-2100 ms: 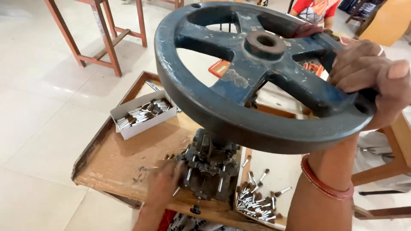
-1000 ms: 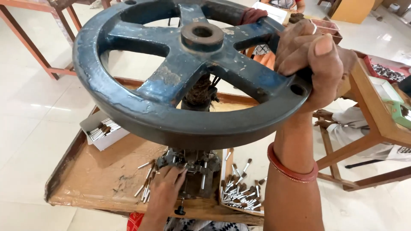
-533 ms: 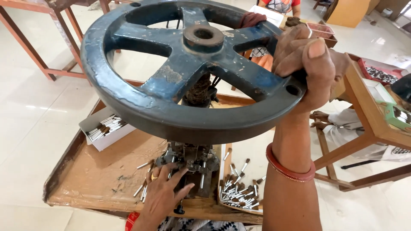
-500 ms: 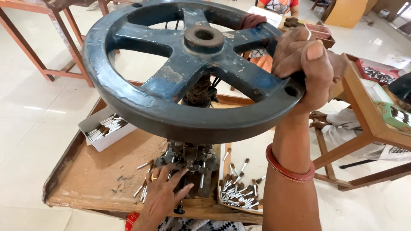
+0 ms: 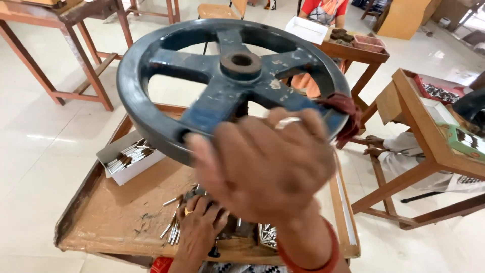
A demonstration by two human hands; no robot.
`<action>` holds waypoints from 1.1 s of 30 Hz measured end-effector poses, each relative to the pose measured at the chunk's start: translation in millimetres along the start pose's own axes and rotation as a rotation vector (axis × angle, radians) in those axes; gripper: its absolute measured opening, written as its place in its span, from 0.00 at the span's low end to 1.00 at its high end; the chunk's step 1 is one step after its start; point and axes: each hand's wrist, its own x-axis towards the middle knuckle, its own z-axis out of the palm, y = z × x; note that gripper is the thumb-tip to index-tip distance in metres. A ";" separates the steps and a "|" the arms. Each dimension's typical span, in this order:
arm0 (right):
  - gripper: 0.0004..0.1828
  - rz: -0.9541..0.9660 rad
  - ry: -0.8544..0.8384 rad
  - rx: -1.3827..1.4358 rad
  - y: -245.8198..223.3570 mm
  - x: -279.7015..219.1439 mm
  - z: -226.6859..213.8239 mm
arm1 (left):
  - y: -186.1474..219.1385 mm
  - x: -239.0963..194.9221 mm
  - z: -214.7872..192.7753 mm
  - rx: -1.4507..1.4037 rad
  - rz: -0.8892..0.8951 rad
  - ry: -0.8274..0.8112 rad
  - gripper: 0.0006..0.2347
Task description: Operating a manual hand-press machine to process small metal components.
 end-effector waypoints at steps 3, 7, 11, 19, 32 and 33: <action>0.23 0.125 0.116 0.464 54.3 -38.1 13.5 | 21.3 -2.4 4.7 0.053 -0.031 0.258 0.15; 0.26 0.318 0.369 1.038 102.3 -43.6 44.6 | 25.1 -7.7 55.6 -0.130 0.078 0.101 0.11; 0.25 0.148 0.382 1.205 125.7 -39.0 65.0 | 92.1 16.0 4.0 -0.486 0.255 0.036 0.12; 0.25 -0.064 0.326 1.145 145.6 -41.2 80.0 | -102.4 -24.6 -18.4 0.167 -0.246 0.118 0.08; 0.17 -0.311 0.459 1.128 144.9 -17.0 93.7 | -25.5 -28.1 -24.7 -0.507 -0.466 0.131 0.07; 0.17 -0.313 0.460 1.126 142.8 -14.7 92.5 | -20.4 -25.9 -17.3 -0.508 -0.463 0.132 0.07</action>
